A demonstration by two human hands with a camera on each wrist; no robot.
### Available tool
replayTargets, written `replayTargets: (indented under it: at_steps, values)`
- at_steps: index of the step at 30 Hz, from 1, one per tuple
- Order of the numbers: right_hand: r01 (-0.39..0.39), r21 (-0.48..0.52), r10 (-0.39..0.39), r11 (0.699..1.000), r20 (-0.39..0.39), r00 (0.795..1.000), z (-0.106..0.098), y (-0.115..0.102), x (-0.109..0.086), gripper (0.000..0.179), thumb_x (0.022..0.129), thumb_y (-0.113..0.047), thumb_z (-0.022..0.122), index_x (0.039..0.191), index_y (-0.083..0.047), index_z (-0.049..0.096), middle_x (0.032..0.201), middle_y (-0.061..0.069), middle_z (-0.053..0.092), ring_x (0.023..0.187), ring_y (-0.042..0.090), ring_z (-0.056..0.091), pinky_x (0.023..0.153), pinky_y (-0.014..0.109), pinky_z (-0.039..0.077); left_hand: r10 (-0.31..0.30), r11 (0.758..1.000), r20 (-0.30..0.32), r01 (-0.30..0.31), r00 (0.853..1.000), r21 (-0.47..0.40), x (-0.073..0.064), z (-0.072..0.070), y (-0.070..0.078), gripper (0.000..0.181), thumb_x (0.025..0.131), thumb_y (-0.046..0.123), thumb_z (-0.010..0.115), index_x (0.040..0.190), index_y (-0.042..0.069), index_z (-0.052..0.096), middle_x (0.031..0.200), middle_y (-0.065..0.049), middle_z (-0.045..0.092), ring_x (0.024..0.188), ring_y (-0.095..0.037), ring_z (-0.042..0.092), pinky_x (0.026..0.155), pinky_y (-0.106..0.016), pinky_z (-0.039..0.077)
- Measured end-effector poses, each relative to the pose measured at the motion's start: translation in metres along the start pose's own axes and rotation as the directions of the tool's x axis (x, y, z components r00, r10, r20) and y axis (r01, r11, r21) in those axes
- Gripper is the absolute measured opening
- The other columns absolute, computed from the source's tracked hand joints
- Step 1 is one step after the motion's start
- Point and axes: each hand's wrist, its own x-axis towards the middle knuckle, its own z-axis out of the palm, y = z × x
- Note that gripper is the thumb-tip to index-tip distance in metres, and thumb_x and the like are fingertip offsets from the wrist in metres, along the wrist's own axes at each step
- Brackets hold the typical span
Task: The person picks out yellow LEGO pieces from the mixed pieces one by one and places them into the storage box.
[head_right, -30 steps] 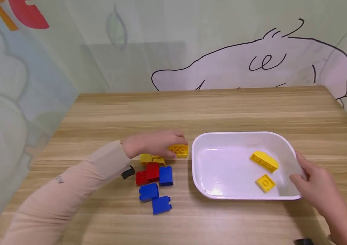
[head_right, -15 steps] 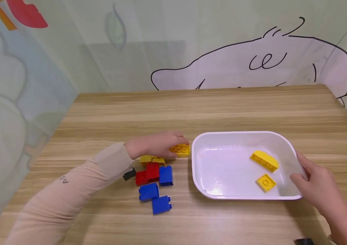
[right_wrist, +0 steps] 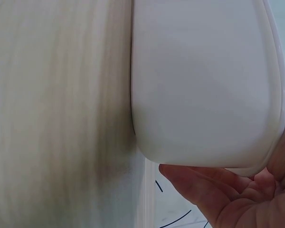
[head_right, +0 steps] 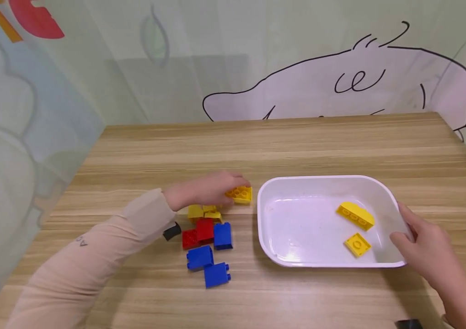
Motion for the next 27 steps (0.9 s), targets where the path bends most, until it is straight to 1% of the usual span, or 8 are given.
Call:
replayTargets:
  at_steps: [5,10,14,18,20,21,23,27]
  values:
    - [-0.005,-0.002,0.005,1.000,0.001,1.000,0.000,-0.001,0.000,0.057,0.079,0.003,0.057,0.131,0.015,0.038,0.108,0.046,0.046,0.056,0.000,0.043,0.043,0.015,0.040,-0.015,1.000,-0.041,0.014,0.999,-0.011,-0.002,-0.010,0.001,0.049,0.087,0.003,0.063,0.133,0.006,0.049,0.132,-0.009,0.051,0.119,-0.020,0.048,0.100,-0.030,0.038]
    - [-0.007,-0.017,0.007,1.000,0.001,1.000,0.000,-0.001,0.001,0.057,0.079,0.003,0.057,0.131,0.016,0.038,0.107,0.046,0.047,0.055,0.002,0.043,0.043,0.016,0.040,-0.026,0.998,-0.105,0.031,0.994,0.046,-0.002,-0.020,0.005,0.047,0.085,-0.002,0.061,0.131,0.005,0.052,0.125,-0.011,0.055,0.111,-0.020,0.053,0.096,-0.028,0.041]
    - [-0.016,-0.027,0.017,1.000,0.009,1.000,-0.001,-0.001,0.001,0.057,0.079,0.002,0.058,0.131,0.015,0.038,0.108,0.046,0.047,0.056,0.003,0.043,0.043,0.015,0.040,-0.007,0.996,-0.134,0.018,0.991,0.087,0.002,-0.029,0.012,0.045,0.085,-0.007,0.058,0.129,0.006,0.053,0.120,-0.010,0.057,0.105,-0.020,0.055,0.093,-0.026,0.043]
    - [-0.011,-0.021,0.011,1.000,0.015,1.000,-0.002,-0.001,0.002,0.058,0.079,0.001,0.059,0.131,0.015,0.038,0.109,0.045,0.046,0.058,-0.002,0.041,0.046,0.011,0.038,0.015,0.992,-0.161,0.005,0.987,0.123,0.008,-0.040,0.023,0.045,0.086,-0.007,0.056,0.129,0.007,0.054,0.118,-0.009,0.058,0.103,-0.019,0.055,0.092,-0.024,0.043]
    - [-0.006,-0.020,0.007,1.000,0.016,1.000,-0.002,-0.002,0.002,0.058,0.079,0.000,0.060,0.131,0.015,0.038,0.110,0.045,0.046,0.059,-0.003,0.041,0.046,0.010,0.037,0.027,0.991,-0.167,-0.004,0.986,0.135,0.012,-0.044,0.030,0.045,0.086,-0.007,0.056,0.129,0.007,0.054,0.117,-0.008,0.058,0.102,-0.018,0.055,0.091,-0.024,0.043]
    - [-0.007,-0.021,0.007,1.000,0.017,1.000,-0.002,-0.002,0.002,0.058,0.079,0.000,0.060,0.131,0.016,0.038,0.110,0.045,0.046,0.060,0.001,0.043,0.046,0.010,0.037,0.032,0.990,-0.168,-0.008,0.985,0.142,0.013,-0.046,0.033,0.045,0.087,-0.006,0.056,0.129,0.008,0.054,0.117,-0.008,0.058,0.101,-0.018,0.055,0.091,-0.023,0.043]
    - [-0.010,-0.024,0.010,1.000,0.017,1.000,-0.002,-0.003,0.002,0.058,0.079,0.000,0.060,0.131,0.016,0.038,0.109,0.045,0.046,0.059,0.002,0.044,0.046,0.011,0.038,0.050,0.988,-0.166,-0.024,0.985,0.153,0.017,-0.048,0.039,0.043,0.087,-0.005,0.057,0.128,0.009,0.054,0.114,-0.007,0.058,0.098,-0.017,0.054,0.089,-0.023,0.044]
    - [-0.020,-0.029,0.021,0.999,0.027,0.999,-0.003,-0.004,0.001,0.058,0.080,0.000,0.060,0.131,0.016,0.038,0.110,0.045,0.046,0.060,0.003,0.045,0.046,0.010,0.038,0.074,0.984,-0.136,-0.050,0.988,0.172,0.023,-0.050,0.052,0.041,0.088,-0.003,0.057,0.126,0.010,0.056,0.113,-0.007,0.058,0.095,-0.017,0.053,0.088,-0.023,0.043]
